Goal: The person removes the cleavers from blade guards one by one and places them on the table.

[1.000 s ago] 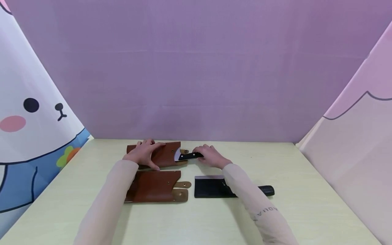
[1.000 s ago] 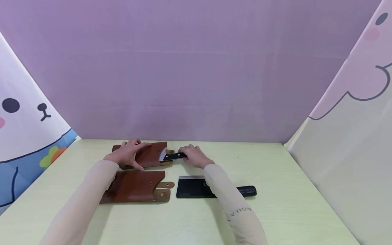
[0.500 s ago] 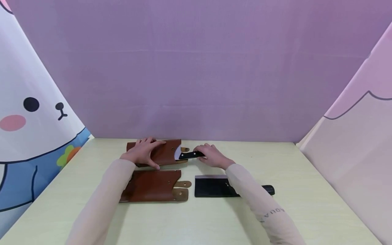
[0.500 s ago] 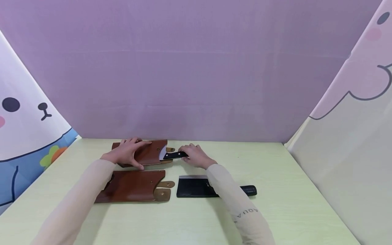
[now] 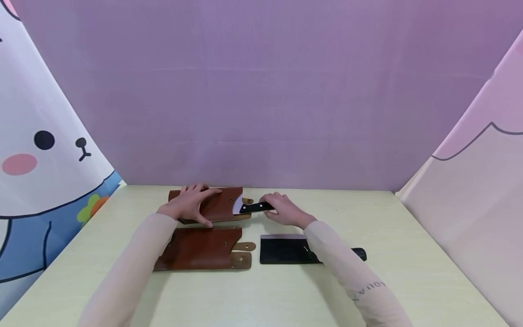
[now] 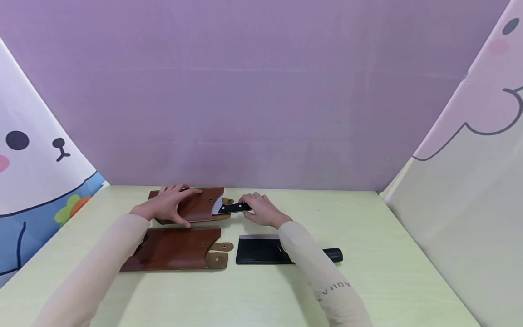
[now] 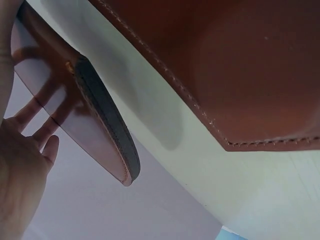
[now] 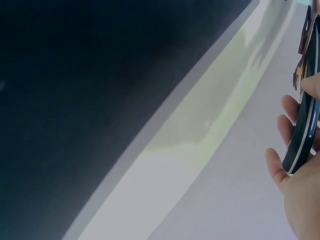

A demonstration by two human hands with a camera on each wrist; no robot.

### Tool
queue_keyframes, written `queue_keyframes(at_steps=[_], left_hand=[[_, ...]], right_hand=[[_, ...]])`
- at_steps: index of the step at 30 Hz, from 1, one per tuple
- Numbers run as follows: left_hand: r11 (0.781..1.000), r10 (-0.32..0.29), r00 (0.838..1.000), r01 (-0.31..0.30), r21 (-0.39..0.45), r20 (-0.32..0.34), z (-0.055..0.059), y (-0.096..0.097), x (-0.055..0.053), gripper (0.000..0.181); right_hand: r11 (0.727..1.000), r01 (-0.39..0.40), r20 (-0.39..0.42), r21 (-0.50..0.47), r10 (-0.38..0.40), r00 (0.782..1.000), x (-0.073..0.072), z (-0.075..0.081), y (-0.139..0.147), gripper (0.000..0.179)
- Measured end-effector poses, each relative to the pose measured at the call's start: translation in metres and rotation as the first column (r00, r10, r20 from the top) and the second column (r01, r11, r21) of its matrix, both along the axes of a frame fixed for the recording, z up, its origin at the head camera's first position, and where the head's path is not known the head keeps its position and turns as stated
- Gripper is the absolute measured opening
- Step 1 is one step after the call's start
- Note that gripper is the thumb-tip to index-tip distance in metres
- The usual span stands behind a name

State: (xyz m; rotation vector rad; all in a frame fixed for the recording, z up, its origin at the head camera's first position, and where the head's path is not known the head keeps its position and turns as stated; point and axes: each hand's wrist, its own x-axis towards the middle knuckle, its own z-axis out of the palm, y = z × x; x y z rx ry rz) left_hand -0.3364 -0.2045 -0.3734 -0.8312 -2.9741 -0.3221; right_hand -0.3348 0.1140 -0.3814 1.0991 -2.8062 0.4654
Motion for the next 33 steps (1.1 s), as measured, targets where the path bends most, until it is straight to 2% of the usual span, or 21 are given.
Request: queue_keyframes(at_steps=[12, 19, 33], left_hand=[[0.999, -0.032, 0.999, 0.032, -0.005, -0.01, 0.008, 0.0, 0.009, 0.099], [0.999, -0.042, 0.999, 0.041, -0.019, -0.03, 0.006, -0.002, 0.008, 0.1], [0.998, -0.054, 0.998, 0.053, -0.02, -0.02, 0.006, -0.001, 0.012, 0.098]], right_hand=[[0.999, -0.029, -0.024, -0.044, 0.028, 0.999, 0.006, 0.0, 0.003, 0.023], [0.998, -0.027, -0.009, -0.064, 0.027, 1.0, 0.007, -0.001, 0.003, 0.024], [0.997, -0.03, 0.024, -0.078, 0.032, 0.999, 0.01, -0.005, 0.008, 0.026]])
